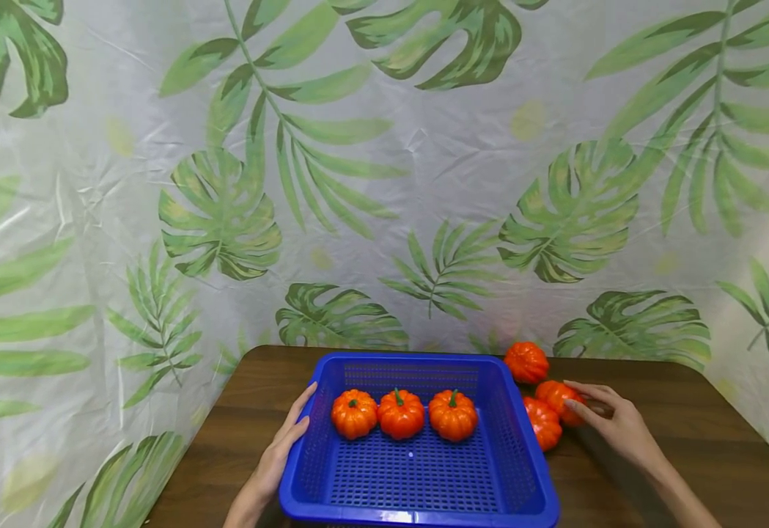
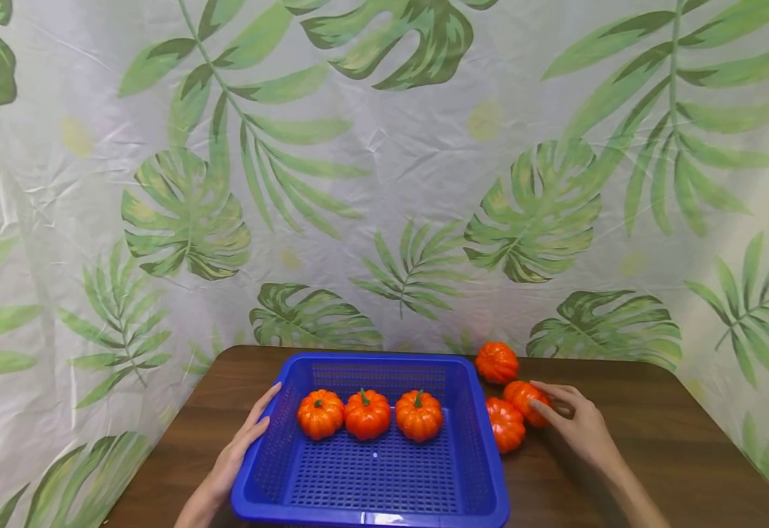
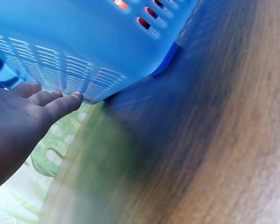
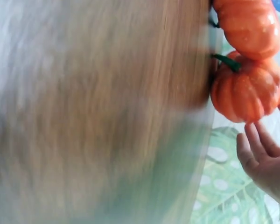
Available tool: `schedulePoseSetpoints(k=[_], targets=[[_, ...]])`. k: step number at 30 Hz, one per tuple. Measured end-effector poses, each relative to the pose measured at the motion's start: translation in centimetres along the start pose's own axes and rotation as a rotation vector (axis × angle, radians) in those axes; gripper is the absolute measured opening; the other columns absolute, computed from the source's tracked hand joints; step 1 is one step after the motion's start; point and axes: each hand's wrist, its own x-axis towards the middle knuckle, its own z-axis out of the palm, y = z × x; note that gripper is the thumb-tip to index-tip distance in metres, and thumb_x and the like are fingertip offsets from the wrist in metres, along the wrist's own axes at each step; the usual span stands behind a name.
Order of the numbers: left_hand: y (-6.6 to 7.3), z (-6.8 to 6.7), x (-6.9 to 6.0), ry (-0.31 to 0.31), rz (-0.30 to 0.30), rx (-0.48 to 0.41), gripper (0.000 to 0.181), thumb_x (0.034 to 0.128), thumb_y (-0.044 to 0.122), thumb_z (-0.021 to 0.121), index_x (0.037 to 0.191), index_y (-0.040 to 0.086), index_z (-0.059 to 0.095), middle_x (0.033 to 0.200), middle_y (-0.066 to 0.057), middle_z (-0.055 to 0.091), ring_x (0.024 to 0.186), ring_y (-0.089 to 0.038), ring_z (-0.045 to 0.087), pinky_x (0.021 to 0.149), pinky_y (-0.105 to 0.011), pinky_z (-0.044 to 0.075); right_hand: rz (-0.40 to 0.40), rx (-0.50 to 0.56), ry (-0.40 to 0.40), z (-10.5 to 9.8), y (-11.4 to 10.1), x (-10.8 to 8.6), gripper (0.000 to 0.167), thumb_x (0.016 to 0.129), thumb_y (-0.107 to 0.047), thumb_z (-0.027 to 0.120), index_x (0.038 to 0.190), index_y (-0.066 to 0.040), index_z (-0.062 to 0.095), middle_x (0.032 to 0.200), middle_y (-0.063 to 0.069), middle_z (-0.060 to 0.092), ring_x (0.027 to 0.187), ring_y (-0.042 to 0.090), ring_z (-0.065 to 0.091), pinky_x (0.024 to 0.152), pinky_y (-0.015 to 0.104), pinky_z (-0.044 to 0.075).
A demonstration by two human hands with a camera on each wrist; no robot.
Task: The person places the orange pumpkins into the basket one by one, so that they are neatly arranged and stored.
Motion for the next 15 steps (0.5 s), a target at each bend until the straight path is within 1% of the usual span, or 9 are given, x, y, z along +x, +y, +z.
schedulePoseSetpoints(k=[2,4,7,10,12,15], targets=[[0.06,-0.08,-0.09,-0.009,0.004,-0.004,0.058,0.1153,0.027,0.019,0.167,0.015,-0.005,0.171,-0.005,0.005,0.141,-0.011,0.045,0.109,-0.029,0.045,0.03,0.019,-0.018,0.12,-0.13,0.1,0.039,0.098,-0.016,0.073,0.134,-0.004,0.068,0.117,-0.013,0.067,0.097,-0.013,0.063,0.076,0.01,0.052],[0.09,-0.14,-0.15,-0.02,0.008,-0.009,0.058,0.1153,0.027,0.018,0.167,0.015,-0.006,0.171,-0.002,0.007,0.141,-0.013,0.046,0.109,-0.032,0.046,0.065,0.016,-0.025,0.2,-0.24,0.2,0.04,0.099,-0.02,0.071,0.136,-0.005,0.068,0.118,-0.011,0.069,0.099,-0.014,0.062,0.077,0.01,0.052],[0.09,-0.19,-0.21,-0.024,0.009,-0.009,0.058,0.1153,0.027,0.018,0.167,0.015,-0.007,0.171,0.001,0.009,0.14,-0.014,0.047,0.109,-0.033,0.046,0.129,-0.019,-0.03,0.28,-0.37,0.38,0.044,0.101,-0.029,0.069,0.14,-0.01,0.066,0.127,0.003,0.072,0.105,-0.022,0.054,0.079,0.006,0.047],[0.06,-0.18,-0.19,-0.021,0.008,-0.006,0.058,0.1153,0.027,0.018,0.167,0.015,-0.006,0.171,0.001,0.008,0.14,-0.013,0.047,0.109,-0.032,0.046,0.206,-0.049,-0.026,0.4,-0.46,0.51,0.047,0.101,-0.039,0.067,0.142,-0.015,0.065,0.136,0.015,0.068,0.107,-0.029,0.042,0.08,0.004,0.042],[0.03,-0.17,-0.15,-0.02,0.008,-0.006,0.058,0.1154,0.027,0.018,0.167,0.016,-0.005,0.171,0.001,0.008,0.14,-0.012,0.046,0.109,-0.031,0.046,0.239,-0.054,-0.027,0.51,-0.49,0.59,0.049,0.101,-0.042,0.067,0.142,-0.015,0.065,0.138,0.018,0.066,0.106,-0.03,0.039,0.081,0.004,0.04],[0.01,-0.17,-0.09,-0.021,0.009,-0.009,0.058,0.1154,0.026,0.018,0.167,0.016,-0.005,0.171,0.002,0.009,0.14,-0.013,0.046,0.109,-0.032,0.046,0.258,-0.066,-0.031,0.7,-0.5,0.63,0.049,0.099,-0.043,0.069,0.139,-0.015,0.067,0.137,0.018,0.067,0.104,-0.03,0.039,0.081,0.006,0.04]])
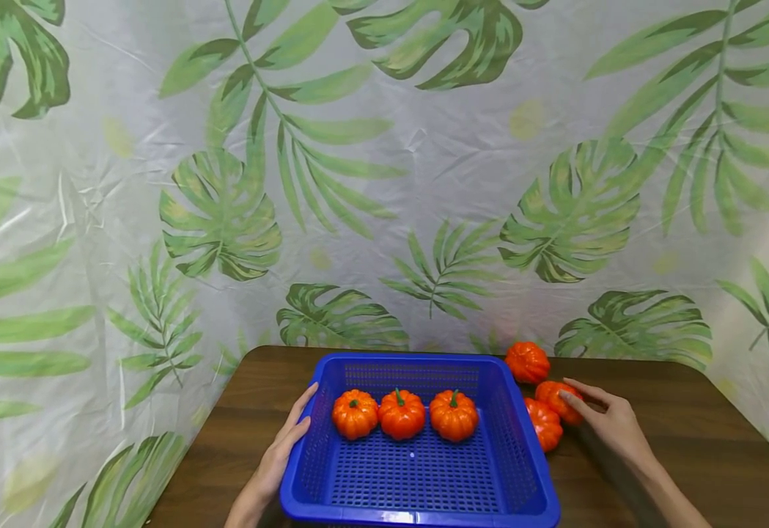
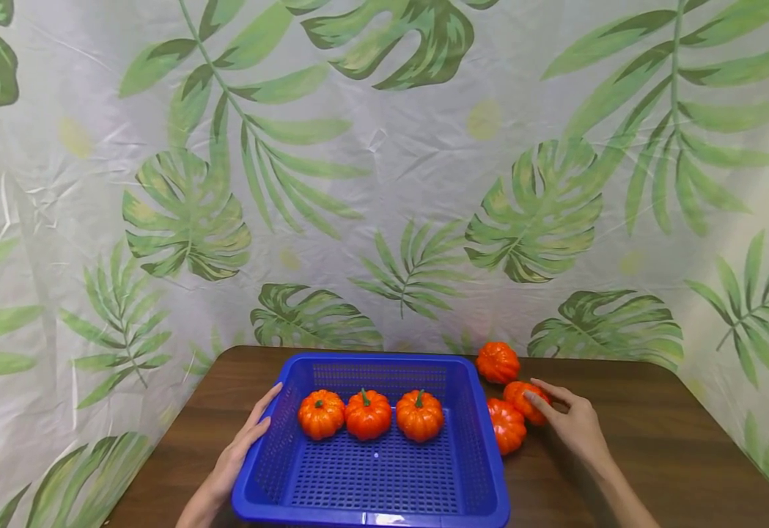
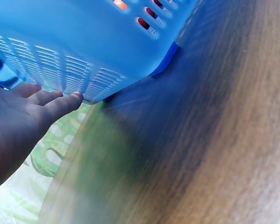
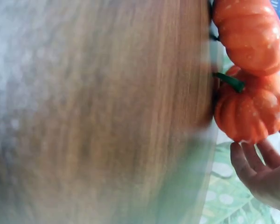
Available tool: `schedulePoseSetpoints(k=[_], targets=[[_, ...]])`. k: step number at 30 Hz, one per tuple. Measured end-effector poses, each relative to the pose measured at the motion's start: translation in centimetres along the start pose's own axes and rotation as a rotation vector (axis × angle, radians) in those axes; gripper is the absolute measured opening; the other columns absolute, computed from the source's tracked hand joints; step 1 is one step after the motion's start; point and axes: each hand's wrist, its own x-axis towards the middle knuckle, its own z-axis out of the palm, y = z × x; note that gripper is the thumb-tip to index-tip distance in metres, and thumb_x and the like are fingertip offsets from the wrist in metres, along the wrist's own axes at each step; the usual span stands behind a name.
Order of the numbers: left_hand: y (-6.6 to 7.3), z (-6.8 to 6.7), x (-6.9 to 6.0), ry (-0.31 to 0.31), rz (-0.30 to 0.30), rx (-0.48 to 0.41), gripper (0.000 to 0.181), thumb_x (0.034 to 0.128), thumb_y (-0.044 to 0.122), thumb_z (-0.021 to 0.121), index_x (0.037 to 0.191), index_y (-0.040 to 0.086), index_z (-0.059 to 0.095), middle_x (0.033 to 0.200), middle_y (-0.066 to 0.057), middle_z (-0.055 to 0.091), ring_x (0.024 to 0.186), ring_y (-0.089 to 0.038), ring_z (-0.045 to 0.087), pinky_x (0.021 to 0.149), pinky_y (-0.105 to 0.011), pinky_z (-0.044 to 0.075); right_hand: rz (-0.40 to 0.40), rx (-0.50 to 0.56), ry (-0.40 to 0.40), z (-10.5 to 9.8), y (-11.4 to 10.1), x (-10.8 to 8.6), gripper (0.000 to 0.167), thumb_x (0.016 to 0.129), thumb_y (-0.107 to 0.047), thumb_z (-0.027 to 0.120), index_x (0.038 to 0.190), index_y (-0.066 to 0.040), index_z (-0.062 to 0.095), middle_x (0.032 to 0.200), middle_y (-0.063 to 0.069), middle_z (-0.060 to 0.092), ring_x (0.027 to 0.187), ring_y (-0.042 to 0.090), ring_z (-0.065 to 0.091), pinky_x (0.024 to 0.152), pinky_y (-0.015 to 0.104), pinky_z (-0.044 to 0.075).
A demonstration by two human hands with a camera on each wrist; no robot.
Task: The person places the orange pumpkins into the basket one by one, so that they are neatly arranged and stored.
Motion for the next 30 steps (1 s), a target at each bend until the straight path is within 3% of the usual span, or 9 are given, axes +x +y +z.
schedulePoseSetpoints(k=[6,12,14,17,19,20,22,26,30], targets=[[0.0,0.0,0.0,0.015,-0.013,0.014,0.058,0.1154,0.028,0.019,0.167,0.017,-0.004,0.171,0.001,0.01,0.139,-0.013,0.047,0.108,-0.03,0.046,0.014,-0.041,-0.027,0.0,0.0,-0.1,0.05,0.099,-0.045,0.068,0.14,-0.017,0.067,0.137,0.016,0.066,0.112,-0.013,0.054,0.083,0.01,0.04],[-0.1,0.0,0.0,0.011,-0.019,0.005,0.058,0.1154,0.027,0.019,0.167,0.016,-0.005,0.17,0.004,0.012,0.139,-0.014,0.048,0.108,-0.031,0.047,-0.081,-0.015,-0.013,-0.3,0.4,-0.3,0.045,0.099,-0.037,0.07,0.138,-0.016,0.068,0.133,0.017,0.069,0.107,-0.025,0.047,0.08,0.005,0.042],[-0.1,0.0,0.0,0.006,-0.015,0.002,0.058,0.1154,0.027,0.019,0.167,0.016,-0.006,0.169,0.005,0.013,0.138,-0.014,0.049,0.108,-0.032,0.047,-0.155,0.015,0.003,-0.4,0.7,-0.3,0.041,0.098,-0.029,0.073,0.136,-0.013,0.07,0.131,0.01,0.071,0.108,-0.026,0.048,0.08,0.004,0.046],[0.0,0.0,0.0,0.01,-0.015,0.006,0.058,0.1154,0.027,0.019,0.167,0.015,-0.005,0.17,0.002,0.011,0.139,-0.013,0.048,0.108,-0.031,0.047,-0.244,0.086,0.002,-0.4,1.2,-0.3,0.043,0.095,-0.017,0.077,0.135,-0.006,0.068,0.129,-0.013,0.069,0.111,-0.024,0.052,0.083,0.004,0.049],[0.0,0.0,0.0,0.016,-0.019,0.011,0.058,0.1154,0.027,0.019,0.167,0.016,-0.005,0.171,-0.003,0.007,0.139,-0.012,0.047,0.108,-0.03,0.047,-0.24,0.15,-0.043,-0.5,1.4,-0.2,0.051,0.093,-0.014,0.078,0.14,-0.001,0.063,0.129,-0.025,0.063,0.116,-0.023,0.051,0.087,0.003,0.047],[0.1,0.0,0.0,0.02,-0.022,0.015,0.058,0.1154,0.028,0.019,0.167,0.016,-0.004,0.171,-0.006,0.005,0.139,-0.011,0.047,0.108,-0.03,0.046,-0.219,0.171,-0.07,-0.6,1.4,-0.2,0.055,0.093,-0.014,0.078,0.143,0.0,0.059,0.132,-0.025,0.06,0.116,-0.023,0.05,0.088,0.003,0.046],[0.1,0.0,0.0,0.022,-0.03,0.019,0.058,0.1154,0.028,0.019,0.167,0.017,-0.004,0.171,-0.01,0.001,0.14,-0.01,0.046,0.108,-0.029,0.046,-0.166,0.188,-0.124,-0.7,1.5,-0.2,0.064,0.093,-0.017,0.078,0.148,0.002,0.052,0.142,-0.012,0.06,0.116,-0.025,0.047,0.089,0.002,0.044],[0.1,-0.1,0.0,0.018,-0.035,0.023,0.058,0.1154,0.029,0.019,0.167,0.018,-0.004,0.171,-0.008,0.003,0.139,-0.011,0.047,0.108,-0.03,0.046,-0.083,0.165,-0.189,-0.8,1.5,-0.3,0.069,0.095,-0.022,0.077,0.151,0.004,0.047,0.151,0.028,0.051,0.115,-0.025,0.043,0.088,0.002,0.043],[0.0,-0.1,0.0,0.017,-0.025,0.023,0.058,0.1154,0.028,0.019,0.167,0.017,-0.004,0.171,-0.001,0.008,0.14,-0.011,0.046,0.108,-0.03,0.046,-0.054,0.148,-0.19,-0.7,1.4,-0.2,0.067,0.097,-0.025,0.075,0.15,0.005,0.048,0.15,0.033,0.049,0.112,-0.025,0.045,0.086,0.005,0.046]])
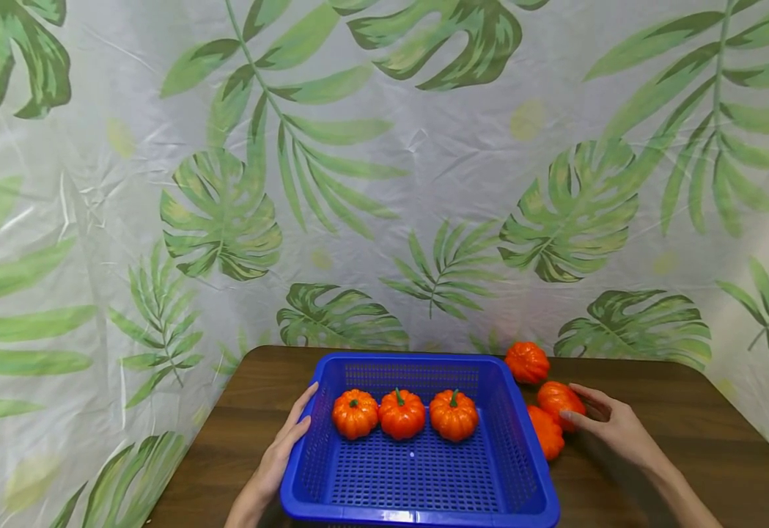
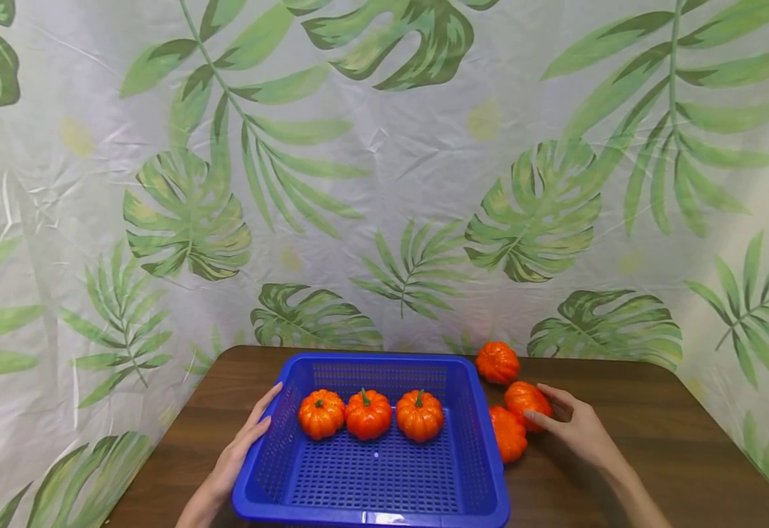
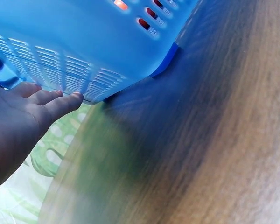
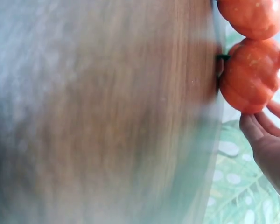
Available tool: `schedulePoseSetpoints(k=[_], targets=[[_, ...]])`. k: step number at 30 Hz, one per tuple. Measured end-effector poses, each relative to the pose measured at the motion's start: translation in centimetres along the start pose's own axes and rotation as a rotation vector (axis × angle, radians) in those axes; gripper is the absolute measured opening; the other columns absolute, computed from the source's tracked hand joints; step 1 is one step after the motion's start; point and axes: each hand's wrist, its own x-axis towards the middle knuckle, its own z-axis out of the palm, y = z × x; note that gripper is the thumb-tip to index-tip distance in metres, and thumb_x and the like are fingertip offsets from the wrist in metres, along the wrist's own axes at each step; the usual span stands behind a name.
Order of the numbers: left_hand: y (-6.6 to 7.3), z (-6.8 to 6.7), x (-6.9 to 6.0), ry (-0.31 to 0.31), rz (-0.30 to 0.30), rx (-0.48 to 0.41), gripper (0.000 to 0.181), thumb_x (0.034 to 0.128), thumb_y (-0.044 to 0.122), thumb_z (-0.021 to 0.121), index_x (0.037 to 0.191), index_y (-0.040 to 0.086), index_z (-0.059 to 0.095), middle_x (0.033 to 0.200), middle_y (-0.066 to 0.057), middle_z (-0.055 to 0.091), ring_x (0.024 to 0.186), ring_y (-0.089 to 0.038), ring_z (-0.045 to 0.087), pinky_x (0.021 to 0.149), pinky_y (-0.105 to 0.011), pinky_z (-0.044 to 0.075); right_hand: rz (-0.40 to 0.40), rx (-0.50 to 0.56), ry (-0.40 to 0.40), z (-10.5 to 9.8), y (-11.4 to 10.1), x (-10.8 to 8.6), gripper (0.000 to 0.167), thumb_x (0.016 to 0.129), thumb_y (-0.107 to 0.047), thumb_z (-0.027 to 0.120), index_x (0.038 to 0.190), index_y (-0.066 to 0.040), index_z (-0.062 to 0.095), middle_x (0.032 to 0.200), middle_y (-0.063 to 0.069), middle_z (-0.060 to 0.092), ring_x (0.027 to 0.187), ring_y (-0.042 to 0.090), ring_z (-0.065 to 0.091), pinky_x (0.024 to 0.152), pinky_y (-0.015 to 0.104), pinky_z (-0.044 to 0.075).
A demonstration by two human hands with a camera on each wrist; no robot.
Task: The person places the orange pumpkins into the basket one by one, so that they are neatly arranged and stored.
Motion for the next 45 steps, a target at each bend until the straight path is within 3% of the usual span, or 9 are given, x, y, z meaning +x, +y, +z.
schedulePoseSetpoints(k=[10,19,25,29,31,35,38,41,45], targets=[[0.0,0.1,0.0,0.002,0.002,-0.002,0.058,0.1153,0.028,0.019,0.167,0.017,-0.004,0.172,-0.012,-0.001,0.141,-0.01,0.045,0.109,-0.029,0.045,-0.014,-0.1,0.012,0.2,-0.2,0.2,0.06,0.1,-0.031,0.071,0.15,-0.003,0.053,0.146,0.026,0.057,0.111,-0.024,0.044,0.085,0.008,0.045],[-0.1,0.1,0.0,-0.002,0.015,-0.013,0.058,0.1154,0.027,0.019,0.167,0.015,-0.005,0.171,-0.005,0.007,0.139,-0.011,0.047,0.108,-0.029,0.046,-0.05,-0.118,-0.001,0.0,-0.3,0.0,0.065,0.094,-0.021,0.078,0.148,0.004,0.051,0.142,0.033,0.057,0.101,-0.016,0.056,0.078,0.016,0.053],[-0.2,0.1,0.0,-0.003,0.019,-0.009,0.058,0.1153,0.026,0.019,0.167,0.015,-0.005,0.171,-0.005,0.006,0.14,-0.011,0.046,0.108,-0.028,0.046,-0.065,-0.132,-0.031,-0.4,-0.2,-0.1,0.066,0.094,-0.02,0.078,0.148,0.003,0.05,0.142,0.033,0.057,0.102,-0.013,0.058,0.079,0.018,0.054],[-0.2,0.1,0.1,-0.003,0.017,-0.009,0.058,0.1153,0.026,0.019,0.167,0.015,-0.005,0.171,-0.005,0.006,0.14,-0.011,0.046,0.108,-0.028,0.046,-0.104,-0.202,-0.025,-0.5,-0.3,-0.3,0.065,0.092,-0.022,0.08,0.147,0.0,0.053,0.142,0.029,0.058,0.106,-0.014,0.055,0.082,0.019,0.053],[-0.1,0.1,0.1,-0.003,0.017,-0.013,0.058,0.1153,0.026,0.019,0.167,0.015,-0.005,0.171,-0.005,0.006,0.14,-0.011,0.046,0.108,-0.028,0.046,-0.128,-0.27,-0.023,-0.5,-0.6,-0.3,0.066,0.091,-0.025,0.081,0.147,-0.002,0.054,0.139,0.027,0.061,0.107,-0.008,0.057,0.083,0.022,0.053],[-0.2,0.1,0.0,0.006,0.018,-0.011,0.058,0.1153,0.026,0.019,0.167,0.015,-0.004,0.171,-0.003,0.008,0.14,-0.01,0.046,0.108,-0.027,0.045,-0.152,-0.387,-0.008,-0.1,-1.2,0.0,0.069,0.088,-0.032,0.083,0.145,-0.003,0.056,0.129,0.024,0.065,0.11,0.023,0.066,0.085,0.038,0.055],[-0.2,0.2,0.0,0.01,0.019,-0.007,0.058,0.1153,0.026,0.02,0.167,0.015,-0.004,0.171,-0.002,0.009,0.139,-0.009,0.047,0.108,-0.027,0.045,-0.155,-0.411,-0.002,0.3,-1.7,0.3,0.069,0.087,-0.033,0.083,0.143,-0.002,0.058,0.125,0.027,0.066,0.11,0.04,0.066,0.084,0.048,0.054],[-0.2,0.2,0.0,0.008,0.022,-0.008,0.058,0.1153,0.026,0.02,0.167,0.015,-0.004,0.171,-0.001,0.01,0.139,-0.01,0.047,0.108,-0.027,0.046,-0.162,-0.426,0.013,0.4,-1.9,0.7,0.067,0.085,-0.033,0.084,0.139,-0.001,0.061,0.123,0.026,0.069,0.108,0.04,0.067,0.081,0.047,0.054],[-0.2,0.1,0.0,0.0,0.017,-0.021,0.058,0.1154,0.027,0.02,0.167,0.016,-0.004,0.171,0.0,0.009,0.139,-0.012,0.048,0.108,-0.03,0.047,-0.168,-0.423,0.066,0.3,-2.2,0.8,0.064,0.082,-0.032,0.088,0.134,-0.002,0.065,0.118,0.022,0.072,0.1,0.028,0.068,0.076,0.035,0.054]])
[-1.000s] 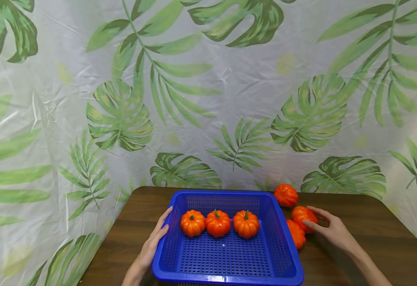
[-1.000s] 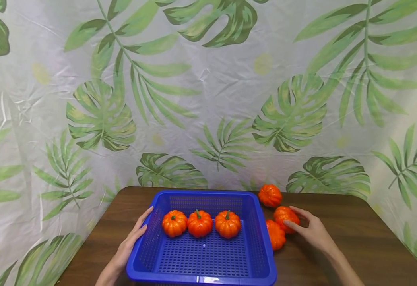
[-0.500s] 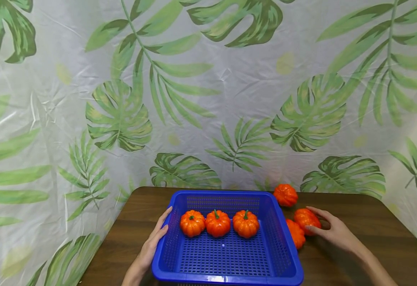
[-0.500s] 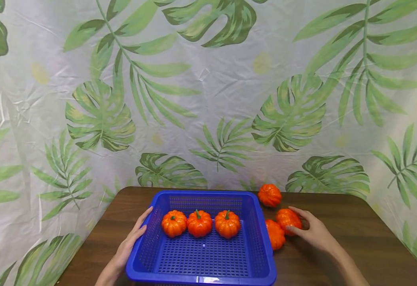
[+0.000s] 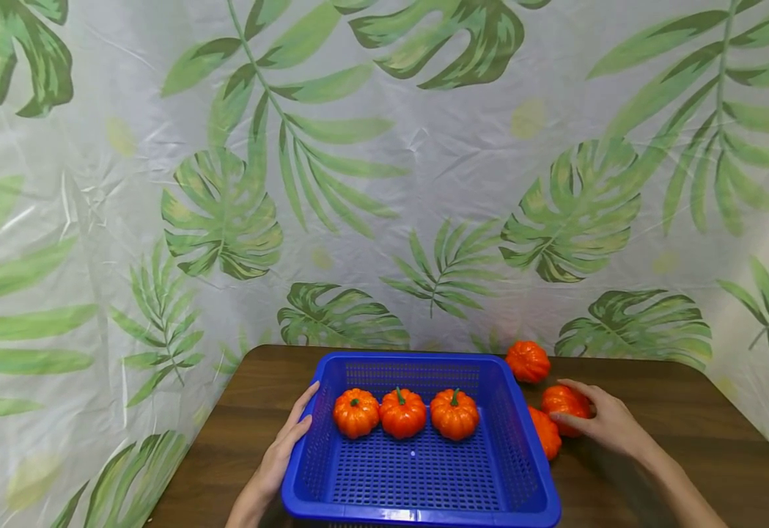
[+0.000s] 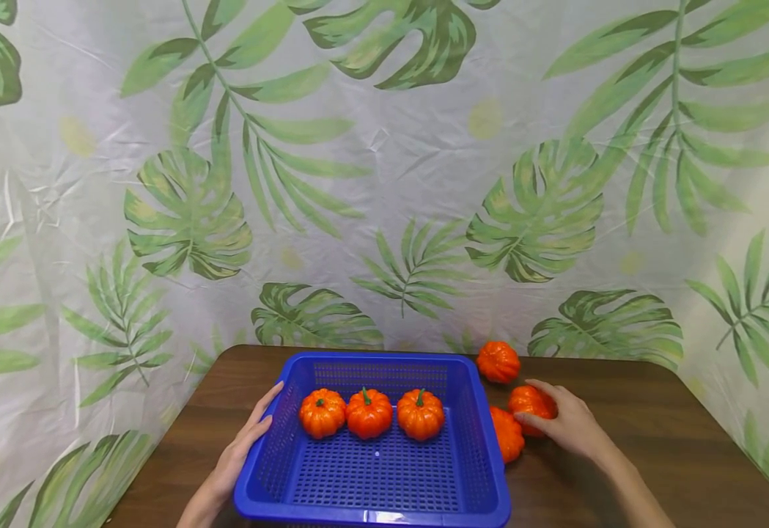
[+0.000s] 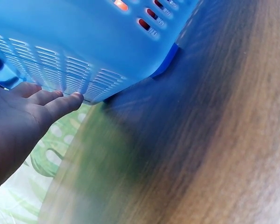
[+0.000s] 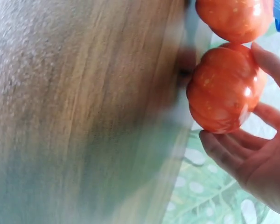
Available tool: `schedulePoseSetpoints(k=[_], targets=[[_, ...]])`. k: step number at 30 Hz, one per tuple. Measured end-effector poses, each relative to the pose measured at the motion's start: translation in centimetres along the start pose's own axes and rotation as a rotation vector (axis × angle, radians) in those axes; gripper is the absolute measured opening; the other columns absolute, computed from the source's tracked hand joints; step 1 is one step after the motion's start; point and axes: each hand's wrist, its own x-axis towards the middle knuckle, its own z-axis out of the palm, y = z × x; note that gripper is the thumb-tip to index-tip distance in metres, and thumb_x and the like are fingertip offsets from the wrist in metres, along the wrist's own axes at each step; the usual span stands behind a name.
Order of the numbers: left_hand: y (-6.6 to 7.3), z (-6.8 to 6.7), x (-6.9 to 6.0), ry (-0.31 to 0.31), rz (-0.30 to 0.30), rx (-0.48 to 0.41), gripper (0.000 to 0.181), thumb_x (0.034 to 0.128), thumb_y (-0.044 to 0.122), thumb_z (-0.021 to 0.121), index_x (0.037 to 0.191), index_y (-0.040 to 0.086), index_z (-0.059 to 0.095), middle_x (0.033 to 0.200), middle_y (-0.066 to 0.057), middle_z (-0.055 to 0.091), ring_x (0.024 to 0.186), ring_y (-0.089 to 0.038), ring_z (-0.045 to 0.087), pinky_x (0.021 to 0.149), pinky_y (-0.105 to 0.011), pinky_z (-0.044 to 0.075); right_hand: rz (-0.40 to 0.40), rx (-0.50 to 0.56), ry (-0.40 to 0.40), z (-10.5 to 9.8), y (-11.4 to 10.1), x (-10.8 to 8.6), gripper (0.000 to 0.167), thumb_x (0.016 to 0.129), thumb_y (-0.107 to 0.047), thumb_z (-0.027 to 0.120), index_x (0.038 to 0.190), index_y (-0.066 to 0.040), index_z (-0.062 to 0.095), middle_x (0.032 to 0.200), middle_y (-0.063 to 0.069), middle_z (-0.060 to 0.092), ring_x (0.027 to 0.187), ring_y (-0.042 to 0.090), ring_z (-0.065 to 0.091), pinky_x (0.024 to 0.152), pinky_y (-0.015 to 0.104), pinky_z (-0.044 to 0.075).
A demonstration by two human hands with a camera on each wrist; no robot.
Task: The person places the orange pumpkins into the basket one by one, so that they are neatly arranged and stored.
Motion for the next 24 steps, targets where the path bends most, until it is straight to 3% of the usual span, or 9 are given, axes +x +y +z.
schedulePoseSetpoints(k=[6,13,18,21,22,24], targets=[[0.1,0.0,0.0,0.0,-0.015,0.0,0.058,0.1156,0.029,0.02,0.167,0.018,-0.004,0.172,-0.004,0.005,0.141,-0.012,0.047,0.108,-0.03,0.047,0.012,0.05,0.055,-1.4,-1.3,-0.2,0.062,0.084,-0.031,0.087,0.136,-0.007,0.064,0.121,0.021,0.07,0.09,0.002,0.062,0.071,0.026,0.053],[0.1,0.0,-0.1,0.001,-0.003,-0.005,0.058,0.1155,0.028,0.02,0.167,0.017,-0.005,0.17,0.003,0.012,0.14,-0.014,0.048,0.107,-0.03,0.047,-0.01,0.153,0.103,-3.0,-3.9,-0.3,0.063,0.087,-0.027,0.085,0.142,-0.009,0.059,0.132,0.022,0.065,0.096,-0.018,0.053,0.073,0.016,0.053],[0.0,-0.1,-0.2,-0.005,-0.007,-0.008,0.058,0.1156,0.028,0.02,0.167,0.018,-0.005,0.17,0.003,0.011,0.139,-0.015,0.048,0.107,-0.032,0.047,0.054,0.275,0.059,-3.8,-5.0,-0.3,0.065,0.094,-0.026,0.078,0.15,-0.008,0.05,0.145,0.028,0.054,0.098,-0.02,0.054,0.072,0.017,0.056],[0.0,-0.1,-0.1,-0.006,-0.011,-0.008,0.058,0.1156,0.029,0.02,0.167,0.018,-0.005,0.17,0.002,0.011,0.14,-0.015,0.048,0.108,-0.032,0.047,0.096,0.291,0.016,-4.2,-5.2,-0.3,0.068,0.096,-0.029,0.076,0.154,-0.009,0.045,0.149,0.026,0.051,0.1,-0.021,0.053,0.074,0.018,0.056],[0.0,-0.1,-0.1,-0.006,-0.012,-0.008,0.058,0.1156,0.029,0.02,0.167,0.018,-0.005,0.171,0.002,0.01,0.14,-0.015,0.048,0.108,-0.031,0.047,0.112,0.297,-0.001,-4.3,-5.3,-0.4,0.069,0.097,-0.031,0.075,0.155,-0.009,0.043,0.151,0.026,0.049,0.103,-0.015,0.058,0.075,0.018,0.056],[0.1,0.0,0.0,-0.004,-0.013,-0.006,0.058,0.1156,0.029,0.02,0.167,0.018,-0.005,0.172,-0.001,0.007,0.141,-0.014,0.047,0.108,-0.03,0.046,0.134,0.283,-0.019,-4.4,-5.3,-0.5,0.072,0.097,-0.034,0.074,0.156,-0.008,0.042,0.151,0.026,0.049,0.105,-0.018,0.054,0.076,0.019,0.055]])
